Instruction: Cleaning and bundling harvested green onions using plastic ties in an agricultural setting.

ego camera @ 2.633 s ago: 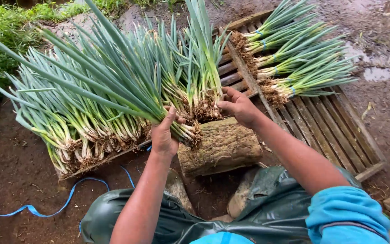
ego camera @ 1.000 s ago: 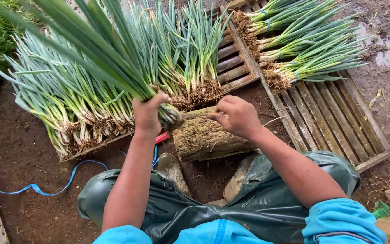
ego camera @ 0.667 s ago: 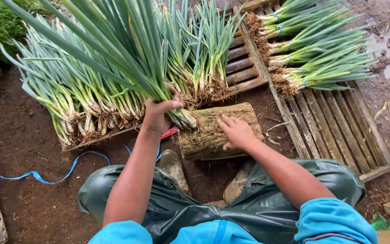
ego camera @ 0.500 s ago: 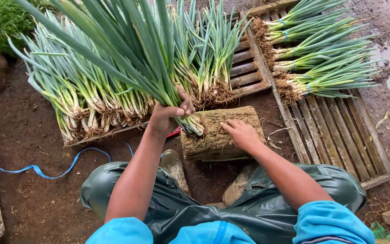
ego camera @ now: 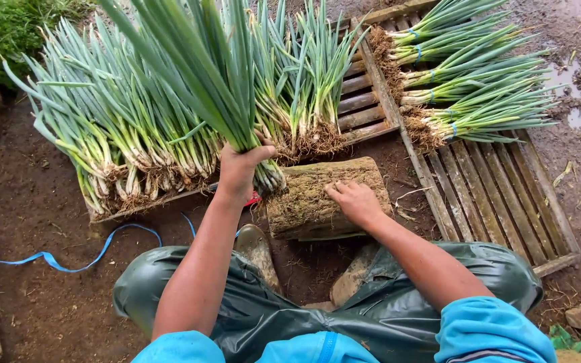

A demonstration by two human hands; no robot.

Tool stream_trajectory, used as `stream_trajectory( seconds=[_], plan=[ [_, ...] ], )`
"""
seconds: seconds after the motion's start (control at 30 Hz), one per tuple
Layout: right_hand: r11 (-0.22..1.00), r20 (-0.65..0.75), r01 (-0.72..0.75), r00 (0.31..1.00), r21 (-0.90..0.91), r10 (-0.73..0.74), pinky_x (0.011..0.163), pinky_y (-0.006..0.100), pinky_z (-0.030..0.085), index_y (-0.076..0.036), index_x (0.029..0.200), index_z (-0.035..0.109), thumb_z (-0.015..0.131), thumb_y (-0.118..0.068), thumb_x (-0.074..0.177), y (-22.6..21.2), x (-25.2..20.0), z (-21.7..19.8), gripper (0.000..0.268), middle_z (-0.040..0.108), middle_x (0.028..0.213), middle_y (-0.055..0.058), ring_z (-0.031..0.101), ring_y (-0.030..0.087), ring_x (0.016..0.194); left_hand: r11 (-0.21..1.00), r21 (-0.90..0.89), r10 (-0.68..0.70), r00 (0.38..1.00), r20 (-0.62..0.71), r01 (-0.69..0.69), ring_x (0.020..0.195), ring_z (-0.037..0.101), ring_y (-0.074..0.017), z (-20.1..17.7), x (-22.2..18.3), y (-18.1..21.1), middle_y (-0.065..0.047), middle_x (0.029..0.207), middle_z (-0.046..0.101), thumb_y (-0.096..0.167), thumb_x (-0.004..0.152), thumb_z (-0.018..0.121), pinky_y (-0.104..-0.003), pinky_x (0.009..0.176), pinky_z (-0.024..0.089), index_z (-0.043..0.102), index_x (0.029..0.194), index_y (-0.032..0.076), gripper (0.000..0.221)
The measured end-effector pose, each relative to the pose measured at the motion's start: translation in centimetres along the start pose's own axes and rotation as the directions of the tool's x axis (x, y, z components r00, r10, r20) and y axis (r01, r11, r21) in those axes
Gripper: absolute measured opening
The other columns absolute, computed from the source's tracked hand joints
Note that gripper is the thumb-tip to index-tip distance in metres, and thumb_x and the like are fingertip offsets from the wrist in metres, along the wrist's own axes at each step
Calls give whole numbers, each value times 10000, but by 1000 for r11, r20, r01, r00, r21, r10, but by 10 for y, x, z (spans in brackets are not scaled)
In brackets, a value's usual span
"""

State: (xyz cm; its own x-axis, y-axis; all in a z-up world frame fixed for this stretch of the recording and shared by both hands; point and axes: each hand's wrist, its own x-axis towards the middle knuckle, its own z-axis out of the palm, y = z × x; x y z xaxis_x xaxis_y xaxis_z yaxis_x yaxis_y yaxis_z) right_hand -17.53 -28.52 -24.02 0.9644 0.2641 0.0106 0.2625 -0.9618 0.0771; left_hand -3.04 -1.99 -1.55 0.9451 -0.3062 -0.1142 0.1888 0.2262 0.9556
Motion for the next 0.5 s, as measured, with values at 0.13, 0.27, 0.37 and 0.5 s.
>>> stream_trajectory(
  seconds=[0.13, 0.27, 0.37, 0.5],
  plan=[
    [973, 11, -112, 994, 201, 112, 668, 308, 589, -253, 972, 733, 740, -396, 888, 6, 5, 14, 166, 733, 825, -22, 752, 196, 832, 999, -7, -45, 997, -61, 45, 924, 597, -245, 1, 4, 3, -47, 903, 625, -15, 788, 772, -449, 965, 416, 627, 1028, 125, 312],
    [744, 391, -429, 888, 513, 243, 622, 290, 551, -174, 813, 684, 614, -439, 1029, 8, 33, -45, 348, 654, 648, 21, 690, 191, 644, 999, -48, -32, 990, -137, 26, 893, 561, -182, -19, 6, 33, 16, 893, 559, 10, 763, 784, -409, 941, 430, 603, 1016, 200, 365],
    [683, 385, -535, 842, 498, 379, 788, 536, 552, -126, 834, 671, 602, -450, 950, 21, 57, -39, 351, 699, 848, 190, 697, 459, 922, 953, -301, -35, 969, -245, -42, 882, 602, -154, -47, 11, 65, 19, 912, 538, -31, 778, 741, -392, 917, 544, 556, 1099, 168, 421],
    [748, 92, -243, 967, 618, 238, 995, 537, 538, -217, 1384, 573, 749, -157, 809, -7, 104, -67, 604, 547, 1300, 145, 637, 460, 1164, 902, -392, 30, 932, -361, -181, 837, 594, -130, -80, -2, 90, 7, 972, 483, -91, 777, 684, -368, 879, 583, 518, 1128, 159, 461]
  ],
)
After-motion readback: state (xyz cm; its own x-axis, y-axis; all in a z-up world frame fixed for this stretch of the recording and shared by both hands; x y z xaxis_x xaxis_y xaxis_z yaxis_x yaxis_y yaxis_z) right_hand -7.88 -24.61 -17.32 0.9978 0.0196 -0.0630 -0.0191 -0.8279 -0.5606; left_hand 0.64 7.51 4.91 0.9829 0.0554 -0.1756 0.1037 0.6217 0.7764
